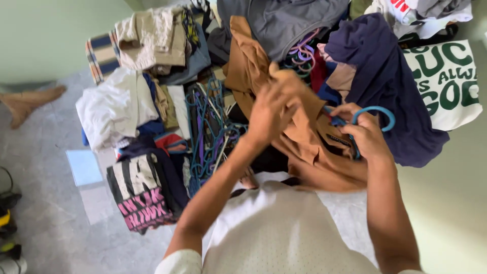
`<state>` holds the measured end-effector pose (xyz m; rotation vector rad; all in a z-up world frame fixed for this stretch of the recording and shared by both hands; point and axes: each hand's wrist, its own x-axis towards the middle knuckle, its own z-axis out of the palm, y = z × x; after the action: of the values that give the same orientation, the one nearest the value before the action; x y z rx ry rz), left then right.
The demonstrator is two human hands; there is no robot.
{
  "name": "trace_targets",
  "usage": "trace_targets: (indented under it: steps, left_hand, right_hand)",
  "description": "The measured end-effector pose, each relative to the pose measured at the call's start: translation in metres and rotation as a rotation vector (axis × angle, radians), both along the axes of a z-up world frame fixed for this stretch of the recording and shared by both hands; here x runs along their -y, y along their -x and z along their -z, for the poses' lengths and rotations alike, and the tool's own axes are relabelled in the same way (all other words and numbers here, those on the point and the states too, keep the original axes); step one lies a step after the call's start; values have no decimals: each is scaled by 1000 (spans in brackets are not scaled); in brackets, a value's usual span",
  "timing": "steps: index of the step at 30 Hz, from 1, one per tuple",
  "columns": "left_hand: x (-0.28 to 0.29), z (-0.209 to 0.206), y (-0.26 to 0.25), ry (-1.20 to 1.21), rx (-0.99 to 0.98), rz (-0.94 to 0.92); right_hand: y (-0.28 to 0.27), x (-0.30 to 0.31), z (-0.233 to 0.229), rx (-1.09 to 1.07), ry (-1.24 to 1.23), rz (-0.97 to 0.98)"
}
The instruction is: Hanging various shirts and items of clothing onto plastic hangers on a bed surface.
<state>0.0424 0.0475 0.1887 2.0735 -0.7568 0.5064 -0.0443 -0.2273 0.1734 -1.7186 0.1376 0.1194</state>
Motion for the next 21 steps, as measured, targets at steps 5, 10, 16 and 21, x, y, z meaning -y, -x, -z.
trace_targets:
  steps: [5,10,16,21]
  left_hand:
    - [5,-26,-17,-34,133,50]
    - [16,25,-33,20,-10,93]
    - [7,19,-27,581,-434,-161]
    - [-9,28,-19,298,-104,-436]
  right_hand:
    - [-19,-9,-38,-10,-10,-136]
    - [-39,10,-35,69,16,-219]
    - [-55,7,-31,125,157,-270]
    - [-69,25,-4,126,-58,-157]
